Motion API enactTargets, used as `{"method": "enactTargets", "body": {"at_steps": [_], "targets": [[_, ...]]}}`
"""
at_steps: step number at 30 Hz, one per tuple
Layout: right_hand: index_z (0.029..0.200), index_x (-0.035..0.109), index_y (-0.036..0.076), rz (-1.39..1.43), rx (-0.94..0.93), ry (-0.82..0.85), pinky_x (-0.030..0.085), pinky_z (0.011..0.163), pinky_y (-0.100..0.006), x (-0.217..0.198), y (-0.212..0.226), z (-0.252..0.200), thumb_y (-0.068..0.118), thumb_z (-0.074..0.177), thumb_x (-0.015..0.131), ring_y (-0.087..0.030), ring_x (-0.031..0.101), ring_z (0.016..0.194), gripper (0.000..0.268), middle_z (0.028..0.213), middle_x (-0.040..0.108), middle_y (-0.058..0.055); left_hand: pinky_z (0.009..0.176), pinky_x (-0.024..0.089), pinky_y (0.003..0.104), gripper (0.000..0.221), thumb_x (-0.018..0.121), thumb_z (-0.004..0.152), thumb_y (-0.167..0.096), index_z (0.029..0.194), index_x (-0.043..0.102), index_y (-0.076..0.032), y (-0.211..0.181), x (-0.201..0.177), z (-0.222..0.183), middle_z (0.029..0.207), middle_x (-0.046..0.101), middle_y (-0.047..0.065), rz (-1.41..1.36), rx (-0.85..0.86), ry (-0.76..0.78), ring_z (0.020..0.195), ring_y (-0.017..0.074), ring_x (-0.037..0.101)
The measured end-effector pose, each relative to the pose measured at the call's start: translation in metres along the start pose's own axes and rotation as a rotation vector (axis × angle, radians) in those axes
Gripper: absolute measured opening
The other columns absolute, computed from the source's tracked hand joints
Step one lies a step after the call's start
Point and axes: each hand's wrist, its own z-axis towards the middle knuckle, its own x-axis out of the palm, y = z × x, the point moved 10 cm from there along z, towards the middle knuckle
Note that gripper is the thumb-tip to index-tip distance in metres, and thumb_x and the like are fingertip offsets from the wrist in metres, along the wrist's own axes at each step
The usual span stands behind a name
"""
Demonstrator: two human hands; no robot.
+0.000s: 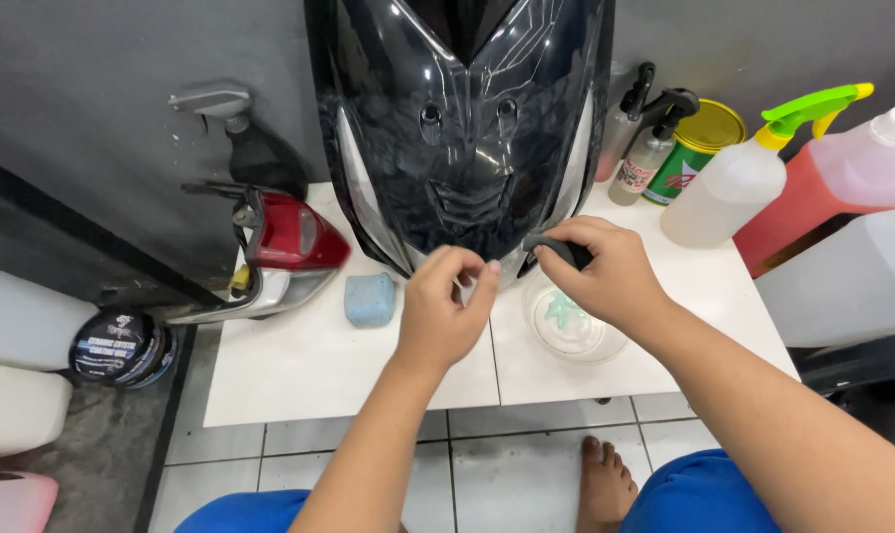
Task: The person applies a light-colored compound from a small bowl onto a black motorcycle front fender using a small black sponge. They rub the compound into the surface of the fender in circular motions, periodically dipping the sponge back into the bowl to reload the compound.
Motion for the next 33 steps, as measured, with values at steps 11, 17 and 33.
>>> {"method": "enactTargets", "body": {"at_steps": [11,17,33], "targets": [[0.099,0.081,0.011,-0.087,-0.307,-0.421,0.06,0.074,-0.029,-0.026,0.036,0.039,0.009,0.088,0.08,-0.024,0.072,0.085,0.01,0.092,0.075,-0.005,0.107,0.028,0.068,0.062,0.075,0.088,-0.02,0.142,0.048,-0.006,-0.004,-0.058,0.06,0.138,0.041,0.027,0.262,-0.1,0.05,0.13,0.0536,0.037],[0.101,0.08,0.003,-0.146,-0.358,-0.566,0.06,0.071,-0.032,-0.044,0.042,0.057,0.007,0.093,0.08,-0.029,0.072,0.085,0.009,0.092,0.073,-0.013,0.109,0.014,0.072,0.07,0.067,0.095,-0.039,0.157,0.037,-0.022,0.01,-0.05,0.073,0.16,0.02,0.025,0.387,-0.065,0.132,0.145,0.0538,0.017],[0.095,0.079,0.002,-0.31,-0.459,-0.614,0.058,0.07,-0.031,-0.029,0.079,0.092,0.003,0.091,0.077,-0.026,0.069,0.086,0.005,0.092,0.07,-0.011,0.109,0.001,0.07,0.067,0.054,0.097,-0.053,0.156,0.038,-0.025,0.05,-0.027,0.081,0.167,0.018,0.019,0.549,0.073,0.199,0.153,0.043,0.006]]}}
